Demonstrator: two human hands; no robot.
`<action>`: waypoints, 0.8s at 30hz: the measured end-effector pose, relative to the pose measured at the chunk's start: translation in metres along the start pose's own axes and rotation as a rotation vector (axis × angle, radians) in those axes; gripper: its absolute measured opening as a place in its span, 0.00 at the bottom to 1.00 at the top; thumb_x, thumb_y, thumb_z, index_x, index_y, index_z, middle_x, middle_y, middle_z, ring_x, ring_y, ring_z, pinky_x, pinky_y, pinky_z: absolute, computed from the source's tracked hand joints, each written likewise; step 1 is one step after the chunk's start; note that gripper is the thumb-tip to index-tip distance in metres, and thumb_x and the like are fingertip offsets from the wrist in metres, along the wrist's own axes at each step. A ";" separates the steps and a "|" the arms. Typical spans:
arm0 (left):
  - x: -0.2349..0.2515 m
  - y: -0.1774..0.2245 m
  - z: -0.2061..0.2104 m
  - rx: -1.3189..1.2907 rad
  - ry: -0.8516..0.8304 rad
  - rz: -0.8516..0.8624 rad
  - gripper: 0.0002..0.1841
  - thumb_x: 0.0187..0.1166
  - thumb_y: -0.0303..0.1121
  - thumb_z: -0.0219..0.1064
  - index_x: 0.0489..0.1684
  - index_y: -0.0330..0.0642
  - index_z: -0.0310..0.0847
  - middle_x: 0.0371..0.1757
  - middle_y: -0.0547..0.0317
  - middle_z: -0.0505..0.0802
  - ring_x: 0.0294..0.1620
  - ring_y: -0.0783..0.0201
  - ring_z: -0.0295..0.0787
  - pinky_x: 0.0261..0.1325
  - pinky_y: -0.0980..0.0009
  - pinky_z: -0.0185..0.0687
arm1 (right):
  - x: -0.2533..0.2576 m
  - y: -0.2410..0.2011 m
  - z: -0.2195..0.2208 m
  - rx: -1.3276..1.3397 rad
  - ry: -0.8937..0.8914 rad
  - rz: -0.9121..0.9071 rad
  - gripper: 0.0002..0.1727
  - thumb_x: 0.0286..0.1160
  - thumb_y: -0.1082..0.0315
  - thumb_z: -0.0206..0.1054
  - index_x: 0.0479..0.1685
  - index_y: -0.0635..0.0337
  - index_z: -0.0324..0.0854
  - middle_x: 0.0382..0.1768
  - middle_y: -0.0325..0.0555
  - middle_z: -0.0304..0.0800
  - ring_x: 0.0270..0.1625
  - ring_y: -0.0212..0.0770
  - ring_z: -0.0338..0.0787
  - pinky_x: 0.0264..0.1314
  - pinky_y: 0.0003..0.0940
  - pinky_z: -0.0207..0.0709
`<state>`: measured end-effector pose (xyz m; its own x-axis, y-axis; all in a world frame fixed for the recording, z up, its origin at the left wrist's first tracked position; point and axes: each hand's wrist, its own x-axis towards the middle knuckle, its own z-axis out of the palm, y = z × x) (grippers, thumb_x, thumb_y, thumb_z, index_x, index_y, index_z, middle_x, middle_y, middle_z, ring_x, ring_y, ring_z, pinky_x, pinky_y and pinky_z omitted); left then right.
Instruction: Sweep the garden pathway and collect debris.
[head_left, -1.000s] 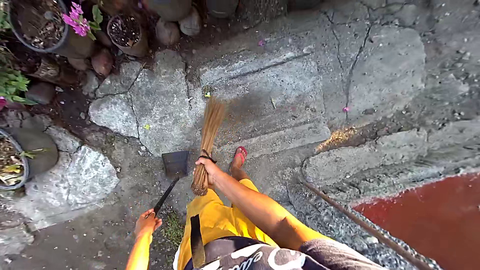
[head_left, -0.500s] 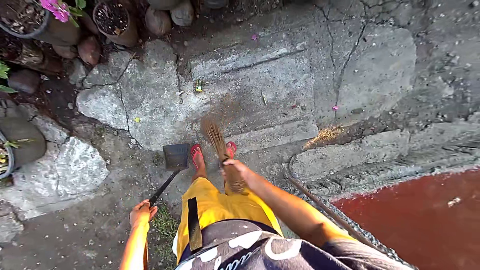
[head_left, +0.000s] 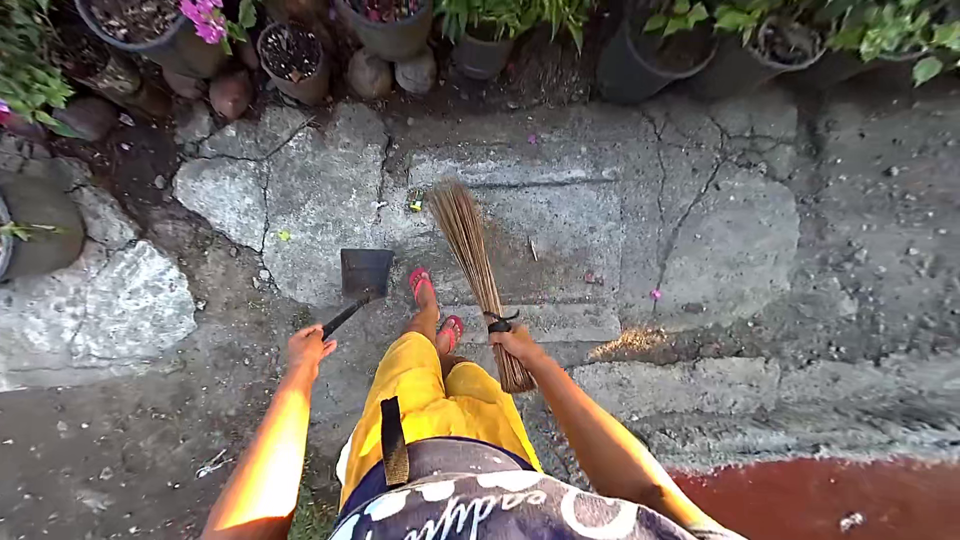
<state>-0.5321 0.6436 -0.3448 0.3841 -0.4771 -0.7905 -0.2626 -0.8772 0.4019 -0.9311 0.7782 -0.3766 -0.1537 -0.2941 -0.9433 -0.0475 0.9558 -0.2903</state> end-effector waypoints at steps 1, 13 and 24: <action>0.007 0.011 0.014 0.027 -0.001 0.019 0.20 0.94 0.32 0.52 0.77 0.29 0.71 0.72 0.31 0.81 0.57 0.48 0.91 0.59 0.56 0.90 | 0.012 -0.024 -0.004 -0.098 0.011 -0.026 0.29 0.64 0.64 0.78 0.65 0.67 0.79 0.53 0.61 0.88 0.53 0.54 0.89 0.61 0.56 0.81; 0.085 0.106 0.162 0.110 -0.133 -0.069 0.23 0.88 0.42 0.61 0.69 0.31 0.80 0.67 0.31 0.87 0.66 0.40 0.88 0.68 0.43 0.83 | 0.043 -0.157 -0.095 -1.238 0.047 0.049 0.44 0.59 0.50 0.80 0.79 0.57 0.72 0.65 0.67 0.85 0.68 0.70 0.85 0.65 0.75 0.76; 0.092 0.078 0.138 -0.723 -0.219 -0.532 0.04 0.83 0.29 0.53 0.49 0.46 0.69 0.26 0.62 0.73 0.14 0.72 0.66 0.16 0.80 0.66 | -0.012 -0.218 -0.142 -0.497 0.020 0.107 0.27 0.72 0.64 0.72 0.70 0.63 0.74 0.45 0.57 0.89 0.41 0.50 0.91 0.47 0.51 0.88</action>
<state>-0.6398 0.5387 -0.4499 0.0999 -0.0458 -0.9939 0.5456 -0.8328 0.0932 -1.0589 0.5735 -0.2794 -0.2015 -0.1994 -0.9590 -0.4940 0.8661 -0.0763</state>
